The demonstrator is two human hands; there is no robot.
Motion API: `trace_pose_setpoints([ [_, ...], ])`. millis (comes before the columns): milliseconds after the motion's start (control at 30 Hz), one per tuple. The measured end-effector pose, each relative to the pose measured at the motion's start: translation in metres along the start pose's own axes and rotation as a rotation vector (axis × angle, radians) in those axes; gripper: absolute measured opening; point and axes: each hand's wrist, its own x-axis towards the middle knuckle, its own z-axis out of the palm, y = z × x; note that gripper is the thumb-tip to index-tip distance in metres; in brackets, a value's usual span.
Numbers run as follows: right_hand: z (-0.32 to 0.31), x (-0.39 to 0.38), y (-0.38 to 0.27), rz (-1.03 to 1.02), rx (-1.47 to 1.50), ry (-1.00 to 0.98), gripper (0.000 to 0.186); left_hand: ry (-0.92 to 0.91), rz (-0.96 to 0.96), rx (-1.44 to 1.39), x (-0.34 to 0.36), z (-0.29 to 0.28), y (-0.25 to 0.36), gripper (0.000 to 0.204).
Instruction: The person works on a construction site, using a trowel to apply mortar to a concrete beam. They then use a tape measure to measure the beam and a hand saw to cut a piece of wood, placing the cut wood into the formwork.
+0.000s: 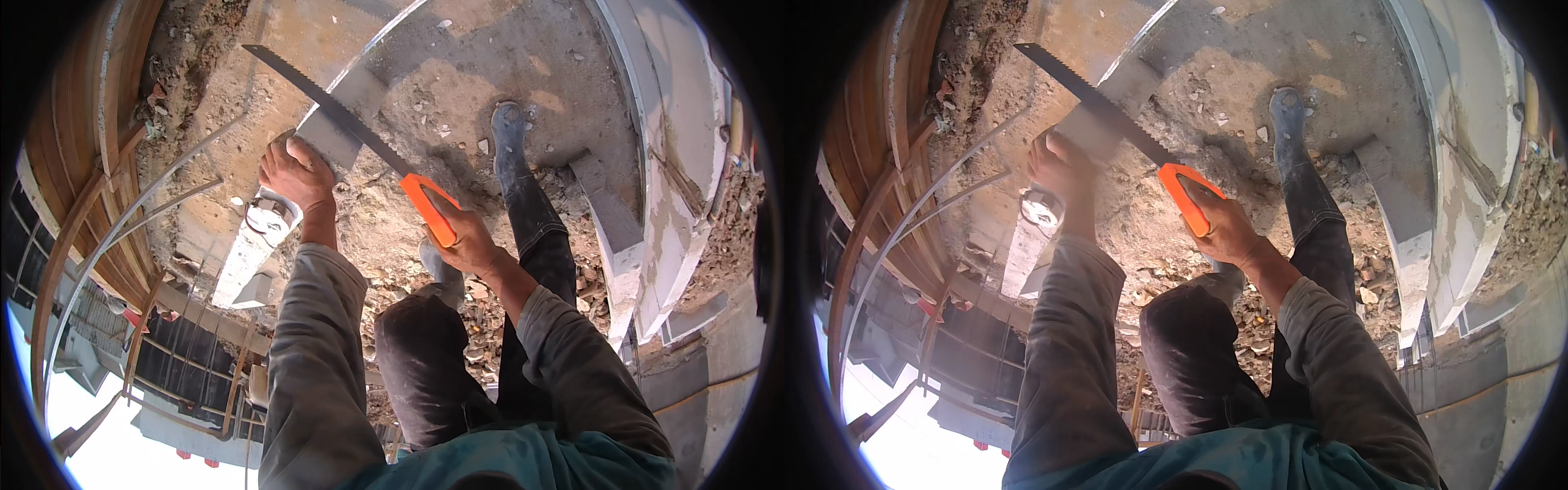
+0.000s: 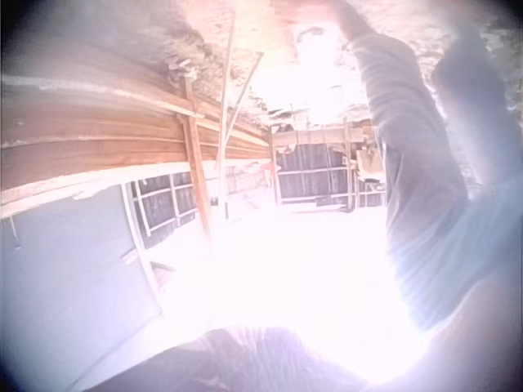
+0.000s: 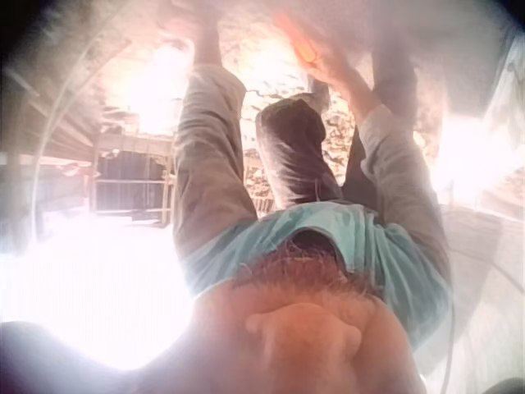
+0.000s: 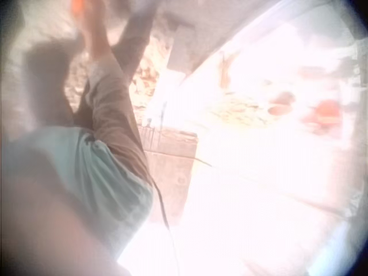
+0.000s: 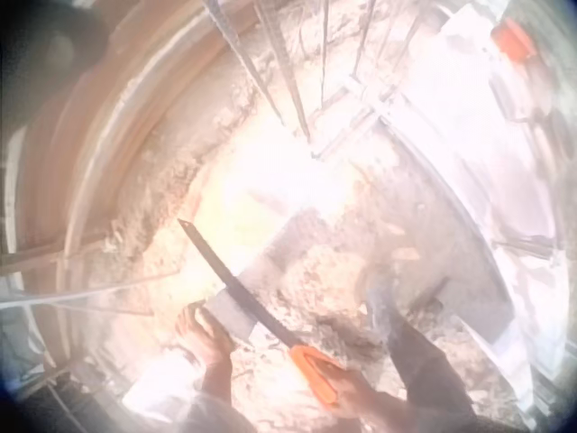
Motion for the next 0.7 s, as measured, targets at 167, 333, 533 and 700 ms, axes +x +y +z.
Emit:
trace_pose_setpoints([
  [167,0.013,-0.029,0.024,-0.065,-0.107,0.095,0.069,-0.031,-0.044,-0.035,0.000,-0.004,-0.006,0.039],
  [333,0.020,0.037,0.043,-0.195,0.018,0.160,0.060,-0.019,-0.058,-0.021,0.002,0.003,-0.002,0.041],
  [533,0.018,0.017,0.063,-0.142,0.084,0.051,0.056,-0.060,-0.077,0.004,0.000,-0.001,-0.006,0.042],
  [700,0.007,-0.022,0.073,-0.195,-0.001,0.096,0.065,-0.038,-0.083,-0.005,0.000,0.002,-0.008,0.044],
])
